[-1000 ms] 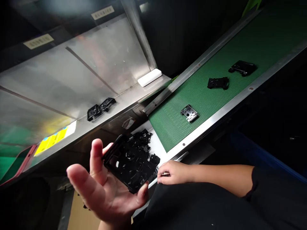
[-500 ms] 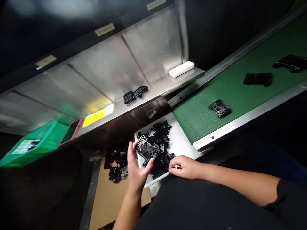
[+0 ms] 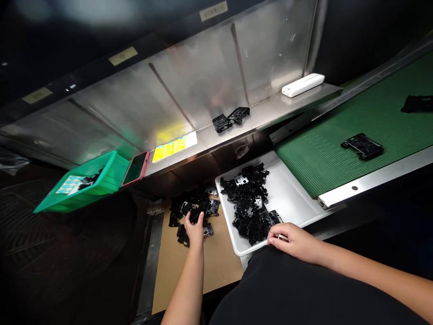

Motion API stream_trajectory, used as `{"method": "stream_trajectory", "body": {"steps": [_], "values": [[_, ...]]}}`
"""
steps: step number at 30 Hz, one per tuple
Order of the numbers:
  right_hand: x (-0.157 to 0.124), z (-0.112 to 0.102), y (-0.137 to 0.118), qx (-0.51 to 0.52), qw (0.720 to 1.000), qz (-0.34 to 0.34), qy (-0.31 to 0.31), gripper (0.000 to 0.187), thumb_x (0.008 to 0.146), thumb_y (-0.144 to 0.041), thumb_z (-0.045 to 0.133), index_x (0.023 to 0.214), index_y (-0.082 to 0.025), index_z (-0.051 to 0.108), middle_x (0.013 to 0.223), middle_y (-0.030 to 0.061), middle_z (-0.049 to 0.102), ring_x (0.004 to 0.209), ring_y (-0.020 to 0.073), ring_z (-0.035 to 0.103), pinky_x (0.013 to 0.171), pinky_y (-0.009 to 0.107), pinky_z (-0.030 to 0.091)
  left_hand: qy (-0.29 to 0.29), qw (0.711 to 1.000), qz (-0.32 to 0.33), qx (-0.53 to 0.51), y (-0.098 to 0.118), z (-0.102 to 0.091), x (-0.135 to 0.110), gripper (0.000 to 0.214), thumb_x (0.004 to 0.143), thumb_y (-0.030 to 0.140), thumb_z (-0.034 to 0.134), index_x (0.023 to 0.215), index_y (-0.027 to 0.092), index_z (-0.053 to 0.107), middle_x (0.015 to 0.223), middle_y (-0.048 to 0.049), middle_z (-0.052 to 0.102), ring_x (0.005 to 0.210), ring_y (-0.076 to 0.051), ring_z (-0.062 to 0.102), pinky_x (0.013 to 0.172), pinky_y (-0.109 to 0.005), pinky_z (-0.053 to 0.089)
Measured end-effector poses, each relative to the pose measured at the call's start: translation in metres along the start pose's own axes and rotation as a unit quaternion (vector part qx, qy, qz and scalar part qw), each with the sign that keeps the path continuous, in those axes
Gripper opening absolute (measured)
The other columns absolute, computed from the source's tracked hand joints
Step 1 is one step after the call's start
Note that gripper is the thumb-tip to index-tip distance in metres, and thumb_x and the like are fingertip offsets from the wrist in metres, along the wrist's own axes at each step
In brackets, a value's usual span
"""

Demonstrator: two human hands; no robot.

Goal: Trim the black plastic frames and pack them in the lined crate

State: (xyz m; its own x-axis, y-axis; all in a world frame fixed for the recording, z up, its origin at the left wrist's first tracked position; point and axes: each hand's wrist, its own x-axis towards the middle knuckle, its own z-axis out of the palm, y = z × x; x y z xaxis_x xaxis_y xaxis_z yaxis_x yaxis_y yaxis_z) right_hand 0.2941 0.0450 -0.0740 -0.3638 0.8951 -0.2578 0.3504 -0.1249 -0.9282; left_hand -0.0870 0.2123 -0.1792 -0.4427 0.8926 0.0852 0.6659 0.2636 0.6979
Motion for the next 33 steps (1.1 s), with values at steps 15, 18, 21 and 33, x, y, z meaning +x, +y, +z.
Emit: {"method": "stream_trajectory", "body": {"steps": [15,18,21,33], "values": [[0.015,0.053,-0.014,-0.025,0.998,0.047,0.044,0.032,0.101,-0.044,0.058,0.093,-0.018,0.075,0.092,0.0080,0.076,0.084,0.0215,0.068,0.081,0.032,0.052,-0.185,0.940,0.141,0.251,-0.012,0.045,0.038,0.052,0.098,0.044,0.071,0.143,0.021,0.061,0.153,-0.0139,0.057,0.138,-0.034,0.057,0.115,-0.062,0.049],[0.019,0.061,-0.018,-0.026,0.998,0.047,0.040,0.029,0.100,-0.041,0.059,0.094,-0.018,0.075,0.093,0.0076,0.076,0.085,0.0209,0.068,0.082,0.031,0.052,-0.222,0.919,0.155,0.287,-0.010,0.047,0.047,0.053,0.098,0.044,0.071,0.145,0.021,0.060,0.156,-0.0141,0.054,0.140,-0.035,0.056,0.115,-0.063,0.049],[0.023,0.066,-0.022,-0.026,0.998,0.050,0.034,0.027,0.100,-0.039,0.058,0.093,-0.017,0.075,0.094,0.0076,0.076,0.086,0.0210,0.068,0.081,0.031,0.052,-0.259,0.899,0.183,0.303,-0.015,0.039,0.044,0.046,0.099,0.042,0.071,0.139,0.020,0.064,0.151,-0.0134,0.059,0.136,-0.033,0.059,0.113,-0.060,0.051],[0.039,0.075,-0.028,-0.019,0.998,0.056,-0.003,0.025,0.099,-0.035,0.058,0.095,-0.017,0.075,0.094,0.0072,0.075,0.088,0.0206,0.066,0.081,0.030,0.048,-0.316,0.871,0.260,0.273,-0.071,-0.025,-0.060,0.041,0.098,0.039,0.073,0.134,0.020,0.068,0.154,-0.0127,0.059,0.145,-0.035,0.053,0.120,-0.063,0.044]]}}
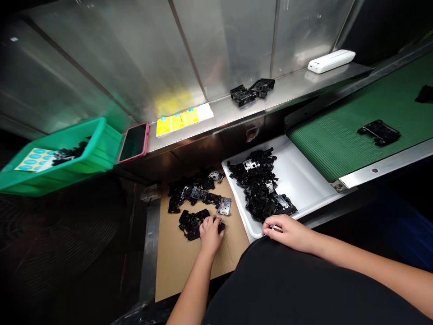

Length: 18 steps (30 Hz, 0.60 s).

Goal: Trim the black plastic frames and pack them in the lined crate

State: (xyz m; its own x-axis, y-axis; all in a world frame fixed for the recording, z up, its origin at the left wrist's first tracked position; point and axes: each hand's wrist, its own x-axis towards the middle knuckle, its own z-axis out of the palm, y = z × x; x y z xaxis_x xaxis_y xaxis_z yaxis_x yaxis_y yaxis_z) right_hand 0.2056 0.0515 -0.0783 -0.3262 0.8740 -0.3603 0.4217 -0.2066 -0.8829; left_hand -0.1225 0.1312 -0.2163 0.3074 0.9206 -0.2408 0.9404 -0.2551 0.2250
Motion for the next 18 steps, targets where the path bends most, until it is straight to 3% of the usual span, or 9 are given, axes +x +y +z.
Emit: {"method": "stream_trajectory", "body": {"steps": [4,7,9,12,18], "values": [[0.001,0.001,-0.001,-0.002,1.000,-0.001,-0.008,0.027,0.100,-0.037,0.058,0.096,-0.017,0.075,0.096,0.0074,0.075,0.090,0.0215,0.066,0.082,0.030,0.048,0.012,0.999,-0.024,-0.021,-0.013,-0.011,-0.004,0.048,0.097,0.046,0.072,0.139,0.023,0.066,0.163,-0.0121,0.051,0.153,-0.036,0.043,0.126,-0.065,0.035],[0.000,0.002,0.000,-0.003,1.000,-0.001,-0.010,0.030,0.101,-0.039,0.056,0.096,-0.016,0.074,0.095,0.0076,0.074,0.089,0.0214,0.066,0.082,0.031,0.048,0.044,0.992,-0.120,-0.024,-0.040,-0.028,0.014,0.059,0.099,0.051,0.067,0.151,0.025,0.057,0.173,-0.0131,0.038,0.160,-0.040,0.031,0.129,-0.071,0.026],[-0.001,0.002,0.000,-0.004,1.000,0.000,-0.012,0.031,0.101,-0.040,0.056,0.097,-0.016,0.074,0.093,0.0074,0.073,0.087,0.0212,0.065,0.081,0.031,0.048,0.041,0.983,-0.178,-0.030,-0.059,-0.036,0.028,0.065,0.098,0.052,0.069,0.156,0.026,0.052,0.175,-0.0141,0.033,0.160,-0.043,0.030,0.128,-0.074,0.027],[-0.001,0.003,0.000,-0.006,1.000,0.000,-0.013,0.030,0.101,-0.040,0.057,0.096,-0.016,0.075,0.093,0.0073,0.073,0.088,0.0217,0.065,0.081,0.032,0.047,0.001,0.979,-0.201,-0.047,-0.078,-0.041,0.040,0.061,0.097,0.048,0.072,0.151,0.025,0.057,0.171,-0.0136,0.039,0.157,-0.041,0.037,0.125,-0.071,0.034],[0.001,0.005,0.001,-0.001,1.000,-0.004,-0.007,0.030,0.102,-0.040,0.057,0.096,-0.016,0.074,0.089,0.0064,0.071,0.086,0.0210,0.063,0.081,0.031,0.047,-0.022,0.975,-0.213,-0.063,-0.075,-0.031,0.014,0.057,0.097,0.047,0.072,0.147,0.023,0.060,0.168,-0.0135,0.044,0.155,-0.040,0.041,0.124,-0.070,0.036]]}}
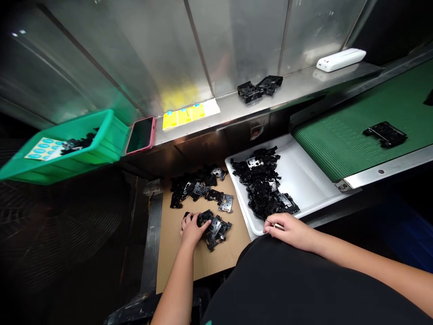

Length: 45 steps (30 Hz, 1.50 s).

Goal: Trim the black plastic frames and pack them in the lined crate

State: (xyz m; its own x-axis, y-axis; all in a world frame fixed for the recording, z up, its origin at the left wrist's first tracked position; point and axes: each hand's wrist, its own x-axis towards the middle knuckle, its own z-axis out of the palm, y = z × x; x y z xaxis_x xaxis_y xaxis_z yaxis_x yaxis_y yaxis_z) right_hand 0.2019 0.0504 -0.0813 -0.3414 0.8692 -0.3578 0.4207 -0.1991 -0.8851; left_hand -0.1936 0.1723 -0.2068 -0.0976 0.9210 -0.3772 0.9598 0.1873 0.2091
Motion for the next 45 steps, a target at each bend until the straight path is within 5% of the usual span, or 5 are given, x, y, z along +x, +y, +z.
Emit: {"method": "stream_trajectory", "body": {"steps": [12,21,27,37,45], "values": [[-0.001,0.006,0.008,0.016,0.999,0.006,0.035,0.029,0.100,-0.038,0.056,0.094,-0.016,0.074,0.090,0.0076,0.072,0.085,0.0213,0.065,0.081,0.032,0.048,0.189,0.974,0.069,-0.103,0.038,-0.018,-0.001,0.051,0.098,0.042,0.072,0.142,0.020,0.062,0.159,-0.0152,0.053,0.149,-0.038,0.049,0.120,-0.067,0.043],[-0.003,0.005,0.013,0.012,0.998,0.008,0.059,0.027,0.099,-0.035,0.055,0.092,-0.016,0.073,0.091,0.0088,0.074,0.084,0.0212,0.067,0.081,0.031,0.050,0.363,0.845,0.361,-0.155,0.166,-0.221,0.051,0.028,0.104,0.033,0.052,0.118,0.020,0.072,0.126,-0.0149,0.071,0.125,-0.029,0.065,0.114,-0.049,0.050],[-0.007,0.001,0.014,0.018,0.997,0.000,0.080,0.023,0.096,-0.029,0.057,0.093,-0.016,0.076,0.093,0.0089,0.077,0.087,0.0214,0.070,0.083,0.031,0.052,0.300,0.882,0.361,-0.048,0.236,-0.321,0.129,0.025,0.102,0.026,0.060,0.122,0.017,0.072,0.127,-0.0124,0.071,0.121,-0.028,0.067,0.110,-0.053,0.052],[-0.012,-0.032,0.031,0.039,0.990,-0.045,0.125,0.019,0.093,-0.023,0.063,0.092,-0.017,0.081,0.092,0.0077,0.081,0.087,0.0221,0.074,0.082,0.031,0.055,0.214,0.917,0.331,0.065,0.249,-0.374,0.187,0.040,0.106,0.049,0.055,0.092,0.015,0.071,0.096,-0.0044,0.070,0.097,-0.020,0.069,0.097,-0.044,0.055],[-0.016,-0.087,0.046,0.100,0.972,-0.159,0.145,0.012,0.078,-0.013,0.072,0.082,-0.017,0.082,0.081,0.0027,0.076,0.076,0.0159,0.068,0.074,0.026,0.052,0.256,0.878,0.402,-0.038,0.294,-0.351,0.102,0.066,0.069,0.092,0.058,0.065,0.026,0.064,0.072,-0.0017,0.066,0.074,-0.024,0.057,0.104,-0.076,0.041]]}}
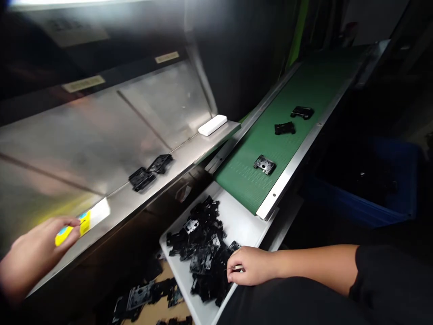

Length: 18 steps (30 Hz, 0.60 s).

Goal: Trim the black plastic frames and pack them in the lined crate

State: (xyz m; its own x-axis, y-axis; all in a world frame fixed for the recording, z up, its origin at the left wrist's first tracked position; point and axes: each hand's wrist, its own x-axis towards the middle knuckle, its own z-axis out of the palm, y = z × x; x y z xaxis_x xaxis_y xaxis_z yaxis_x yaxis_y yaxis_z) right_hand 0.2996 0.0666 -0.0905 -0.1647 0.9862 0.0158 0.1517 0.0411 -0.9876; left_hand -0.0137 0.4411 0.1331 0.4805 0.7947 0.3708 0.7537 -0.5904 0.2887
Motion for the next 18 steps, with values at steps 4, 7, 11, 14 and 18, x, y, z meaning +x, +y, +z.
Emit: {"method": "stream_trajectory", "body": {"steps": [4,7,11,14,18], "values": [[-0.002,-0.040,-0.018,0.074,0.992,-0.026,0.095,0.014,0.090,-0.024,0.074,0.102,-0.019,0.080,0.086,0.0012,0.071,0.061,0.0086,0.051,0.059,0.022,0.043,0.025,0.988,0.057,-0.139,0.130,0.075,-0.069,0.020,0.086,0.053,0.069,0.090,0.033,0.072,0.099,-0.0018,0.078,0.094,-0.029,0.072,0.097,-0.055,0.059],[-0.002,-0.074,-0.033,0.148,0.975,-0.039,0.163,0.031,0.098,-0.038,0.072,0.125,-0.022,0.070,0.094,0.0004,0.068,0.055,0.0058,0.038,0.051,0.021,0.035,0.008,0.962,0.095,-0.257,0.234,0.158,-0.121,0.014,0.095,0.038,0.064,0.090,0.027,0.071,0.097,-0.0065,0.077,0.094,-0.026,0.076,0.087,-0.043,0.064],[-0.007,-0.118,-0.037,0.207,0.949,-0.070,0.228,0.030,0.095,-0.042,0.079,0.115,-0.022,0.069,0.100,0.0019,0.068,0.072,0.0104,0.055,0.068,0.025,0.050,0.018,0.932,0.074,-0.354,0.330,0.238,-0.151,0.011,0.104,0.029,0.056,0.102,0.025,0.066,0.102,-0.0080,0.073,0.100,-0.023,0.074,0.088,-0.040,0.064],[-0.018,-0.147,-0.029,0.218,0.933,-0.077,0.274,0.021,0.093,-0.038,0.082,0.102,-0.022,0.073,0.092,0.0011,0.068,0.083,0.0144,0.063,0.079,0.029,0.054,0.002,0.923,0.055,-0.380,0.362,0.260,-0.150,0.011,0.105,0.030,0.057,0.104,0.025,0.067,0.103,-0.0084,0.072,0.102,-0.023,0.073,0.089,-0.039,0.064],[-0.036,-0.182,-0.018,0.200,0.918,-0.099,0.328,0.016,0.090,-0.036,0.084,0.087,-0.023,0.076,0.090,0.0013,0.065,0.084,0.0160,0.062,0.079,0.031,0.052,-0.041,0.921,0.053,-0.383,0.374,0.281,-0.134,0.016,0.102,0.039,0.062,0.105,0.024,0.069,0.107,-0.0100,0.073,0.109,-0.026,0.073,0.099,-0.044,0.062]]}}
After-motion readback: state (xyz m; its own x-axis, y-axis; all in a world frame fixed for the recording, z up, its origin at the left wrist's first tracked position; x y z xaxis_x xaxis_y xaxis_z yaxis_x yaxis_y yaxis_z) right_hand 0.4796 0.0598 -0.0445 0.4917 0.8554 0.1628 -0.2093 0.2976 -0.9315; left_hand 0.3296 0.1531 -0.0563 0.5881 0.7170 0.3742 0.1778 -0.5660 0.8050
